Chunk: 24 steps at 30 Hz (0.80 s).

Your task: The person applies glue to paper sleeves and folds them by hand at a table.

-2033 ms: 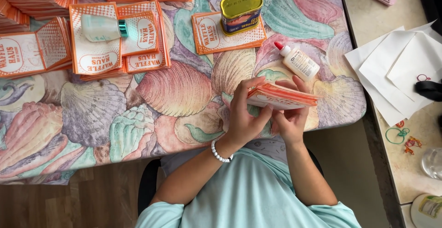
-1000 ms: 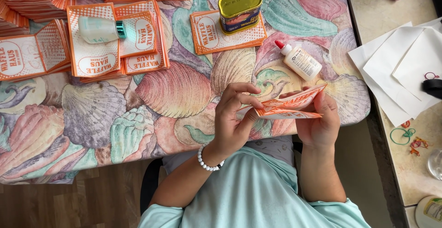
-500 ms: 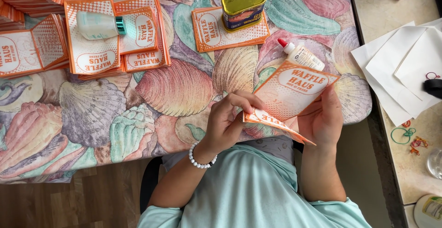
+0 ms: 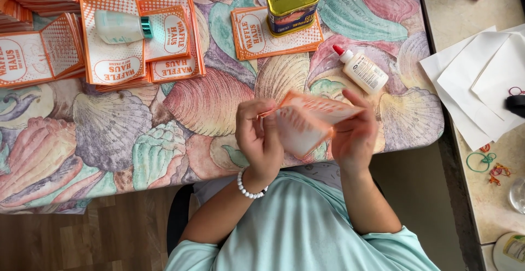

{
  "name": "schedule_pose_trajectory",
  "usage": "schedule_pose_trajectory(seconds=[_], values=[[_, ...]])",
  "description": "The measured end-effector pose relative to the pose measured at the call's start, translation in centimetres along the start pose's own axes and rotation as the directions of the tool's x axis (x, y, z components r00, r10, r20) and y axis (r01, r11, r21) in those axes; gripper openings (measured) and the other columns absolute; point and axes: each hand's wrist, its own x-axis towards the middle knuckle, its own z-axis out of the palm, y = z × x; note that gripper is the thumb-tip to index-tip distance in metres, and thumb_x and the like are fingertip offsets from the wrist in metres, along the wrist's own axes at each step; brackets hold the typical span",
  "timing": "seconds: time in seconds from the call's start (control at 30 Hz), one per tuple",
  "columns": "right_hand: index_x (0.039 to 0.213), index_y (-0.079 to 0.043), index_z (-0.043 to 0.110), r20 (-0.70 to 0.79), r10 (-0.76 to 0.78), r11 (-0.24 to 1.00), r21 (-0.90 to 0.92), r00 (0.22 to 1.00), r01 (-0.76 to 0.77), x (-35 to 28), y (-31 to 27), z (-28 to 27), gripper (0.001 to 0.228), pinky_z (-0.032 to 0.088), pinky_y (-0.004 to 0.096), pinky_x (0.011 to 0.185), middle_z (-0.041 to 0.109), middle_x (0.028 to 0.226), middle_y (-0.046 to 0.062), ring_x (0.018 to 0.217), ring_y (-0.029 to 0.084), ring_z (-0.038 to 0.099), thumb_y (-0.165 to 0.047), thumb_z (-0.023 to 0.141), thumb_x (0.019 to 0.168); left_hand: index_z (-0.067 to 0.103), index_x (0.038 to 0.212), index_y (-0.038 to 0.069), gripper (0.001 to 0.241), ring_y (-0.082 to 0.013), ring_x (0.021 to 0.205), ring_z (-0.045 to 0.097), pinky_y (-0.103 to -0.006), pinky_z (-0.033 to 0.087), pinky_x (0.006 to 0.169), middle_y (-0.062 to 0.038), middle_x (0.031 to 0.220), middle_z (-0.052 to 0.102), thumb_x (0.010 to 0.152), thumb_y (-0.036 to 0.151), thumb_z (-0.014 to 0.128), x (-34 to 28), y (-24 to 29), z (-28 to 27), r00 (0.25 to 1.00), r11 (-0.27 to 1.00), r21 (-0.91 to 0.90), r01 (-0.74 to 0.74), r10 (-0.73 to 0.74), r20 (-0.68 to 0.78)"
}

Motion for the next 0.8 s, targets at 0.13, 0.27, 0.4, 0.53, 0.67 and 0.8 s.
schedule_pose_trajectory(seconds=[0.13, 0.27, 0.4, 0.53, 0.67, 0.8], values=[[0.155, 0.004, 0.032, 0.454, -0.005, 0.988, -0.135, 0.891, 0.074, -0.7, -1.8, 3.1, 0.099, 0.045, 0.052, 0.112, 0.067, 0.123, 0.024, 0.124, 0.031, 0.062, -0.036, 0.081, 0.079, 0.052, 0.122, 0.011, 0.012, -0.0191, 0.130, 0.050, -0.0368, 0.043, 0.107, -0.006, 0.138, 0.051, 0.111, 0.008, 0.049, 0.9, 0.6, 1.1, 0.999, 0.997, -0.067, 0.041, -0.038, 0.035], [0.141, 0.006, 0.045, 0.316, 0.017, 0.953, -0.293, 0.948, 0.081, -1.4, -0.2, 3.4, 0.049, 0.054, 0.050, 0.100, 0.069, 0.116, 0.021, 0.112, 0.031, 0.069, 0.003, 0.063, 0.096, 0.040, 0.136, 0.007, 0.040, -0.0205, 0.114, 0.057, -0.0394, 0.044, 0.102, -0.012, 0.123, 0.061, 0.106, 0.020, 0.062, 0.7, -0.7, 0.3, 0.948, 0.951, -0.162, 0.262, -0.221, 0.230], [0.141, 0.004, 0.043, 0.267, -0.015, 0.949, -0.299, 0.964, 0.098, -1.6, -0.8, 3.0, 0.049, 0.054, 0.048, 0.102, 0.068, 0.117, 0.019, 0.115, 0.030, 0.068, 0.008, 0.061, 0.096, 0.045, 0.141, 0.005, 0.051, -0.0175, 0.107, 0.052, -0.0330, 0.044, 0.098, -0.010, 0.122, 0.055, 0.098, 0.016, 0.069, 0.0, 0.2, 0.2, 0.970, 0.973, -0.169, 0.156, -0.119, 0.211], [0.135, 0.003, 0.044, 0.427, -0.100, 0.927, -0.289, 0.899, 0.240, -1.2, 0.2, 2.6, 0.040, 0.047, 0.052, 0.104, 0.063, 0.112, 0.020, 0.113, 0.035, 0.063, 0.001, 0.060, 0.098, 0.048, 0.138, 0.000, 0.052, -0.0214, 0.098, 0.052, -0.0376, 0.047, 0.090, -0.012, 0.111, 0.056, 0.089, 0.005, 0.064, 0.0, 0.0, -0.2, 0.962, 0.990, -0.103, 0.101, -0.071, 0.262], [0.133, 0.003, 0.048, 0.402, -0.008, 0.932, -0.328, 0.916, 0.152, -2.3, 2.4, 0.4, 0.038, 0.046, 0.048, 0.105, 0.066, 0.115, 0.017, 0.114, 0.028, 0.063, 0.003, 0.060, 0.097, 0.060, 0.118, 0.002, 0.029, -0.0194, 0.085, 0.054, -0.0347, 0.046, 0.079, -0.009, 0.098, 0.057, 0.089, 0.001, 0.060, -2.0, -2.9, -1.0, 0.943, 0.993, -0.018, 0.121, -0.109, 0.316], [0.134, 0.003, 0.048, 0.425, 0.007, 0.945, -0.300, 0.905, 0.133, -2.5, 1.0, 2.0, 0.038, 0.045, 0.046, 0.106, 0.067, 0.116, 0.016, 0.116, 0.023, 0.061, 0.006, 0.059, 0.097, 0.060, 0.108, 0.003, 0.014, -0.0199, 0.083, 0.056, -0.0359, 0.045, 0.077, -0.007, 0.092, 0.055, 0.094, 0.003, 0.061, -1.0, -0.9, -0.8, 0.950, 0.997, 0.015, 0.080, -0.081, 0.302]])
